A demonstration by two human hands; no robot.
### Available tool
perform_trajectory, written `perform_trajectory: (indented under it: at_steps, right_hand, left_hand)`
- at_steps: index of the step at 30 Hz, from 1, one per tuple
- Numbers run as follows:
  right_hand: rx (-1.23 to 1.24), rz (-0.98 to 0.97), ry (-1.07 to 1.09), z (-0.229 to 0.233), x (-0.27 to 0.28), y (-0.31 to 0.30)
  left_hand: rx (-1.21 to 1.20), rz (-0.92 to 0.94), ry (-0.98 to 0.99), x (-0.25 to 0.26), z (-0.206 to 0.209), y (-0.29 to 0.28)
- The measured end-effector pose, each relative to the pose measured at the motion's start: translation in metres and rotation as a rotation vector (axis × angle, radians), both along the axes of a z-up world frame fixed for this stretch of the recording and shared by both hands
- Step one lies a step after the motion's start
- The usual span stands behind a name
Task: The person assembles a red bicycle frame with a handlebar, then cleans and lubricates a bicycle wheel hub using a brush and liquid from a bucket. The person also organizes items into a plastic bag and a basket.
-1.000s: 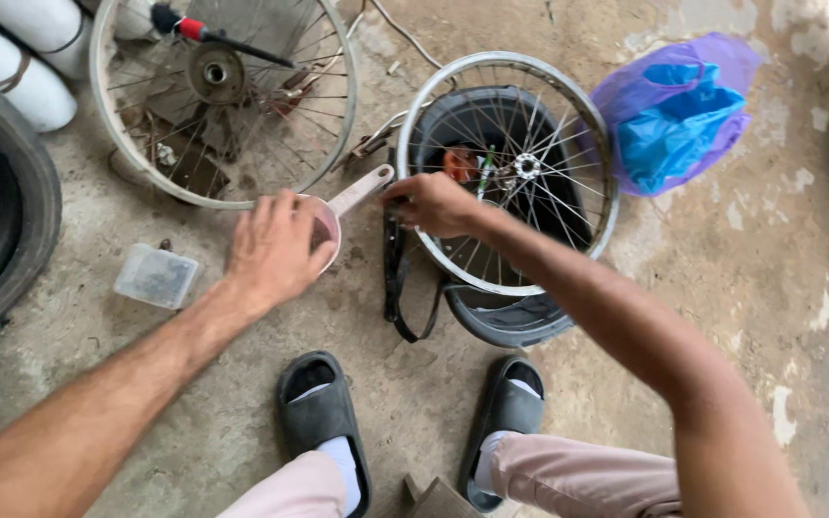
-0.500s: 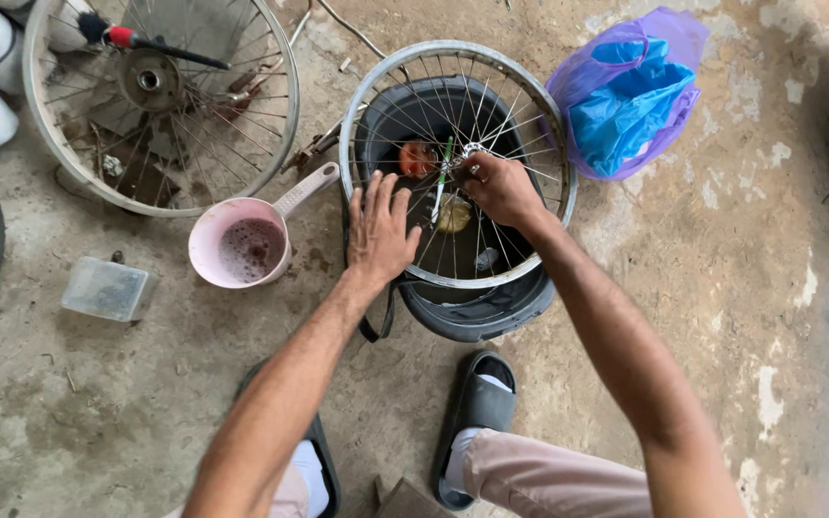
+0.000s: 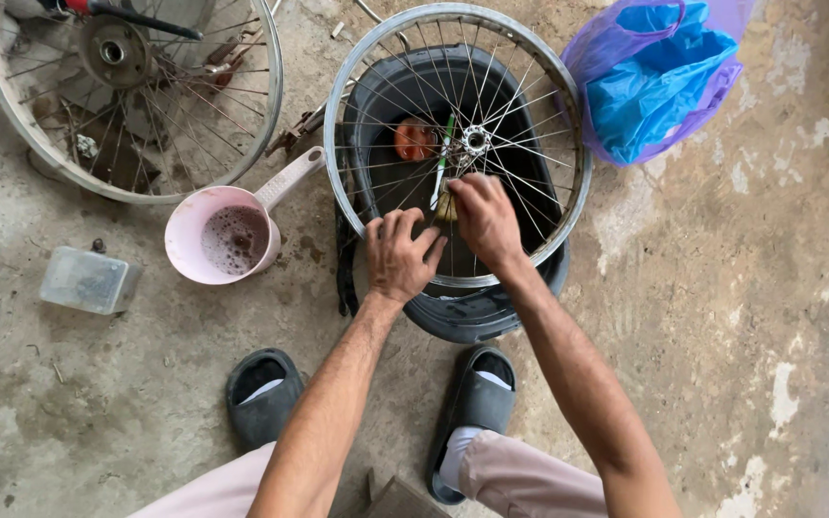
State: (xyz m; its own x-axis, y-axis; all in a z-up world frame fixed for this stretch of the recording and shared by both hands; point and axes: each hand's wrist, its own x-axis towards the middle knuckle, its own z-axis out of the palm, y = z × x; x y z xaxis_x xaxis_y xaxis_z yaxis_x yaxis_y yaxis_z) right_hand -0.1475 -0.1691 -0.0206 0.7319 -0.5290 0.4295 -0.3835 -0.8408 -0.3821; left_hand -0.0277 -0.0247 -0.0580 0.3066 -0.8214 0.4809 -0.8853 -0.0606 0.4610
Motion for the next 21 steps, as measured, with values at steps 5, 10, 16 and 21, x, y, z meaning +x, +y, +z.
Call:
perform_trajectory:
  at_steps: [5, 10, 16, 21]
  right_hand:
    - [-0.107, 0.064, 0.111, -0.020, -0.017, 0.021]
    - [-0.331, 0.224, 0.225, -0.026, -0.025, 0.012]
    - [-0.325, 0.164, 0.317, -0.023, -0.018, -0.016]
    - [-0.494, 0.308, 0.313, -0.027, -0.023, -0.002]
  left_hand:
    - [0.071, -0.021, -0.044, 0.000, -0.007, -0.001]
    - [0.093, -0.016, -0.018, 0.001, -0.008, -0.005]
    - [0.145, -0.002, -0.008, -0.002, -0.002, -0.010]
    - [0.112, 0.002, 0.031, 0.000, 0.003, -0.011]
